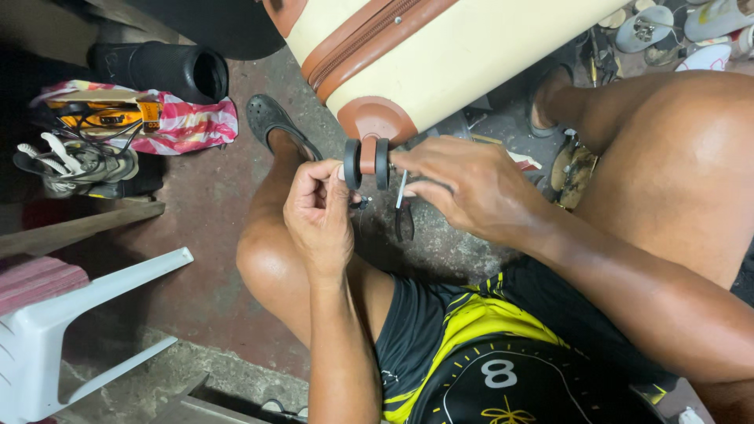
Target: The person assembles a suitcase wheel by inserting a metal axle through the wheel and plastic housing.
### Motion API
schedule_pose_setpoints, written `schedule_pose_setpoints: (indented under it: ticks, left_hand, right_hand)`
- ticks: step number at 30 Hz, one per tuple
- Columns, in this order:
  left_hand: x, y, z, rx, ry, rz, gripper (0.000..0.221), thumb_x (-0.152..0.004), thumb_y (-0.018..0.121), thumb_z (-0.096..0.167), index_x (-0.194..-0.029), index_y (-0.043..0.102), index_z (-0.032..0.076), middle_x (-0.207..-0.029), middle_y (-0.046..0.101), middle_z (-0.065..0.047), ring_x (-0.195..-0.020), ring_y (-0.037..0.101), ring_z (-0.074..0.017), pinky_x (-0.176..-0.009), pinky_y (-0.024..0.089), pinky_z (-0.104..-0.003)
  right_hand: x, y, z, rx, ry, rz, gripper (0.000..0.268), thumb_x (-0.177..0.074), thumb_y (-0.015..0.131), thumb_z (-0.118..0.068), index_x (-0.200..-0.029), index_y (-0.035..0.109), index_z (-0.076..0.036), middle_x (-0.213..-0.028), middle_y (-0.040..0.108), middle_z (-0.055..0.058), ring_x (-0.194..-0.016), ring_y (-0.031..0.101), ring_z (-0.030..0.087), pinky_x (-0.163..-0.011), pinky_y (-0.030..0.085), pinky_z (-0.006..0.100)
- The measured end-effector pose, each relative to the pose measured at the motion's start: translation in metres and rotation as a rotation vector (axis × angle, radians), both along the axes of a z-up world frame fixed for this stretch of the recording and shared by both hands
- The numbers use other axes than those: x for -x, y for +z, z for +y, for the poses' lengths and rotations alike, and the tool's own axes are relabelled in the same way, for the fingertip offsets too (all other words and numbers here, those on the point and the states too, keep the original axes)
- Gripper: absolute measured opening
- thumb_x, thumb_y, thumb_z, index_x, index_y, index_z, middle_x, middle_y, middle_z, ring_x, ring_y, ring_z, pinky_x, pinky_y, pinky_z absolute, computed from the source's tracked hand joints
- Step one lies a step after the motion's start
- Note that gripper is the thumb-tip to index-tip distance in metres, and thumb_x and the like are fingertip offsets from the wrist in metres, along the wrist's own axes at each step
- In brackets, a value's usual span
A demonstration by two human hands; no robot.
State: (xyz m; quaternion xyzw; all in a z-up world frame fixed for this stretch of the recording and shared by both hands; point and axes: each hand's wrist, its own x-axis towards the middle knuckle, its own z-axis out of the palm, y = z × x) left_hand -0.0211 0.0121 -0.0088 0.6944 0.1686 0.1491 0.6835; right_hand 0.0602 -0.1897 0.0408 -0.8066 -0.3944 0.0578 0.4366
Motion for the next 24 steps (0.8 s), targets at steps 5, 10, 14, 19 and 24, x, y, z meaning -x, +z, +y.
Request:
schedule_pose_setpoints:
  ticks: [5,10,14,19,24]
  left_hand:
    - [0.001,-0.001,0.005,-0.006,0.003,0.026,0.01,-0.105,0.067,0.013,-0.104,0.066,0.003,-0.086,0.066,0.001,-0.069,0.059,-0.0022,-0.059,0.044,-0.016]
    - [0.002,-0.002,0.004,0.018,-0.02,0.026,0.011,-0.105,0.066,0.014,-0.104,0.065,0.004,-0.086,0.066,0.002,-0.07,0.06,-0.002,-0.058,0.044,-0.016]
    - [0.004,-0.003,0.002,0.026,-0.025,0.037,0.011,-0.104,0.067,0.014,-0.105,0.066,0.003,-0.087,0.066,0.002,-0.07,0.059,-0.0021,-0.059,0.045,-0.017]
    - [0.002,-0.002,0.004,0.015,-0.033,0.003,0.011,-0.105,0.067,0.014,-0.105,0.067,0.003,-0.088,0.067,0.002,-0.072,0.059,-0.0025,-0.063,0.047,-0.017]
    - [0.001,-0.002,0.004,0.01,-0.026,0.057,0.012,-0.103,0.068,0.016,-0.104,0.068,0.004,-0.084,0.066,0.003,-0.07,0.06,-0.0017,-0.059,0.046,-0.017]
  right_hand:
    - [0.0,0.005,-0.004,0.091,0.027,-0.323,0.039,-0.092,0.073,-0.007,-0.128,0.063,0.002,-0.104,0.068,0.012,-0.09,0.067,0.03,-0.082,0.054,0.041]
    - [-0.001,-0.009,0.0,0.133,-0.038,-0.251,0.013,-0.096,0.066,-0.007,-0.108,0.064,-0.001,-0.09,0.065,0.013,-0.084,0.066,0.03,-0.075,0.053,0.041]
    - [-0.01,-0.034,0.011,-0.142,-0.064,0.937,0.023,-0.102,0.053,-0.015,-0.096,0.07,0.0,-0.077,0.07,0.008,-0.064,0.065,0.015,-0.062,0.056,0.03]
    - [-0.007,-0.06,0.01,-0.31,-0.062,1.043,0.013,-0.098,0.065,-0.012,-0.091,0.067,-0.001,-0.078,0.069,0.005,-0.065,0.065,0.009,-0.062,0.056,0.024]
    - [-0.005,-0.058,0.021,-0.292,-0.233,0.829,0.01,-0.094,0.072,-0.006,-0.09,0.064,-0.001,-0.08,0.071,0.005,-0.069,0.065,0.006,-0.062,0.054,0.022]
